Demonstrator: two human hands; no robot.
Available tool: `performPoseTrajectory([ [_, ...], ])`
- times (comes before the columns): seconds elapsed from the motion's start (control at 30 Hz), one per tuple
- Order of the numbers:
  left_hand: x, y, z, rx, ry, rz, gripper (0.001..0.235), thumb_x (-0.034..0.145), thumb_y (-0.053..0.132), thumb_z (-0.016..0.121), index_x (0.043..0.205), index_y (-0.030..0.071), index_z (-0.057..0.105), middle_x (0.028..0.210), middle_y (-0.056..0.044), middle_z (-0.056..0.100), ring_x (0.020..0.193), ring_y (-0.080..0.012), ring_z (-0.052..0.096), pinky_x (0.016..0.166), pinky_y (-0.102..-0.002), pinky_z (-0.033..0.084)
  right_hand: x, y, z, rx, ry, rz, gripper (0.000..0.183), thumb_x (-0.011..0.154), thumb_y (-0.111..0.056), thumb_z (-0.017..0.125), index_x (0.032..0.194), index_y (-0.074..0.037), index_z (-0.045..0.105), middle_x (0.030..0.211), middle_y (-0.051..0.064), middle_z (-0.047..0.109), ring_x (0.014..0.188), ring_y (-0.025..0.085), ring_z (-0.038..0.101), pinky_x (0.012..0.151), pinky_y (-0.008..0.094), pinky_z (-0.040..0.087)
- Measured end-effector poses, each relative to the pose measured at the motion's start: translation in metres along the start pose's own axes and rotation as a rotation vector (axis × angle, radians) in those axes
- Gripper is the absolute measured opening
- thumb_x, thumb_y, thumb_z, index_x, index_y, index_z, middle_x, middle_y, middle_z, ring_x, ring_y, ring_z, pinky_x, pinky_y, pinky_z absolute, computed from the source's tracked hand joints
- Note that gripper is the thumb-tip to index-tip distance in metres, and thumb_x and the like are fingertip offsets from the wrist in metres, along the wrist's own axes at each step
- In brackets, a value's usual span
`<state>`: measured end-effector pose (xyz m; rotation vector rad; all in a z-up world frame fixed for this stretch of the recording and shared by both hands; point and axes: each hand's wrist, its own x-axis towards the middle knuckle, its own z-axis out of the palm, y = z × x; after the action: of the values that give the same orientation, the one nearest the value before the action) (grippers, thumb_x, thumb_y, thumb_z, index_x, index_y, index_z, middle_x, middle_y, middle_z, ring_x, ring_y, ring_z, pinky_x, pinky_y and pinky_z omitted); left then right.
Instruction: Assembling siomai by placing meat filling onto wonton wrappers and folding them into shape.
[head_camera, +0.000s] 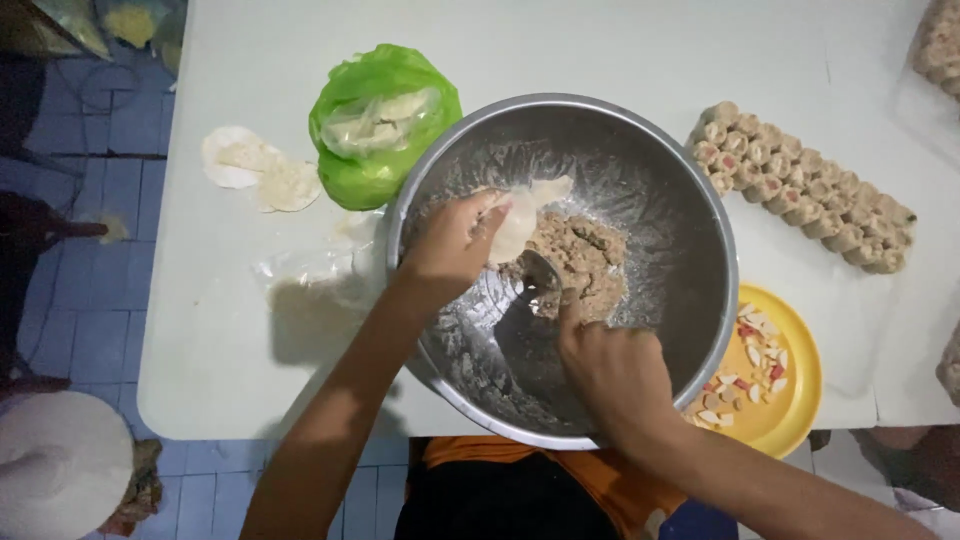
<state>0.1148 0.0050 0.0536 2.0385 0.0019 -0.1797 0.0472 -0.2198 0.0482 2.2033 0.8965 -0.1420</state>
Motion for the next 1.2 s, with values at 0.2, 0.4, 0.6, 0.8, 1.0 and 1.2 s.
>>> performPoseTrajectory([
  [0.2,-0.004,-0.003,-0.004,0.034,0.042,-0.129,0.054,0.105,0.04,0.04,0.139,0.002,0.056,0.126,-0.023,0.065,0.118,-0.0359,0.063,0.101,-0.05,0.05,0.019,-0.008,-0.035,0.168,0.058,-0.109,0.012,0.076,-0.006,0.063,0.076,-0.017,0.066,0.048,-0.005,0.058,0.04,0.015,0.057,0.035,0.029,0.035],
  [0.4,0.003,-0.009,0.004,-0.103,0.283,0.011,0.052,0.106,0.032,0.04,0.131,-0.01,0.058,0.125,-0.031,0.063,0.121,-0.0441,0.058,0.107,-0.056,0.042,0.0,0.009,-0.041,0.126,0.02,-0.335,0.015,0.075,-0.005,0.063,0.082,-0.018,0.069,0.052,-0.003,0.063,0.042,0.017,0.059,0.038,0.034,0.038],
  [0.6,0.008,-0.029,0.006,-0.062,0.34,0.212,0.045,0.106,0.03,0.045,0.12,-0.007,0.065,0.115,-0.029,0.067,0.115,-0.0424,0.059,0.097,-0.055,0.047,0.001,0.013,-0.04,0.16,0.052,-0.266,0.015,0.077,-0.01,0.062,0.081,-0.024,0.066,0.057,-0.006,0.064,0.046,0.016,0.062,0.04,0.033,0.038],
  [0.8,0.004,-0.021,0.002,-0.013,0.345,0.228,0.046,0.105,0.031,0.047,0.119,-0.009,0.066,0.108,-0.031,0.069,0.11,-0.0454,0.063,0.093,-0.057,0.048,0.026,0.007,-0.044,0.076,0.176,-0.222,0.013,0.078,-0.002,0.064,0.073,-0.015,0.066,0.048,-0.002,0.056,0.039,0.014,0.052,0.04,0.029,0.033],
  [1.0,0.004,-0.025,-0.005,-0.051,0.363,0.173,0.049,0.107,0.034,0.042,0.12,-0.005,0.066,0.112,-0.025,0.07,0.111,-0.04,0.066,0.097,-0.052,0.047,0.008,0.014,0.054,0.499,0.019,-0.41,0.018,0.082,-0.011,0.056,0.076,-0.017,0.072,0.063,0.008,0.071,0.055,0.028,0.07,0.049,0.039,0.049],
  [1.2,-0.034,0.026,-0.008,-0.233,0.228,-0.079,0.054,0.099,0.043,0.037,0.132,0.005,0.055,0.133,-0.016,0.057,0.128,-0.0323,0.052,0.104,-0.051,0.038,-0.013,0.08,-0.082,1.571,-0.018,-0.063,0.022,0.091,-0.003,0.054,0.099,0.007,0.071,0.077,0.028,0.08,0.074,0.043,0.081,0.071,0.051,0.06],
])
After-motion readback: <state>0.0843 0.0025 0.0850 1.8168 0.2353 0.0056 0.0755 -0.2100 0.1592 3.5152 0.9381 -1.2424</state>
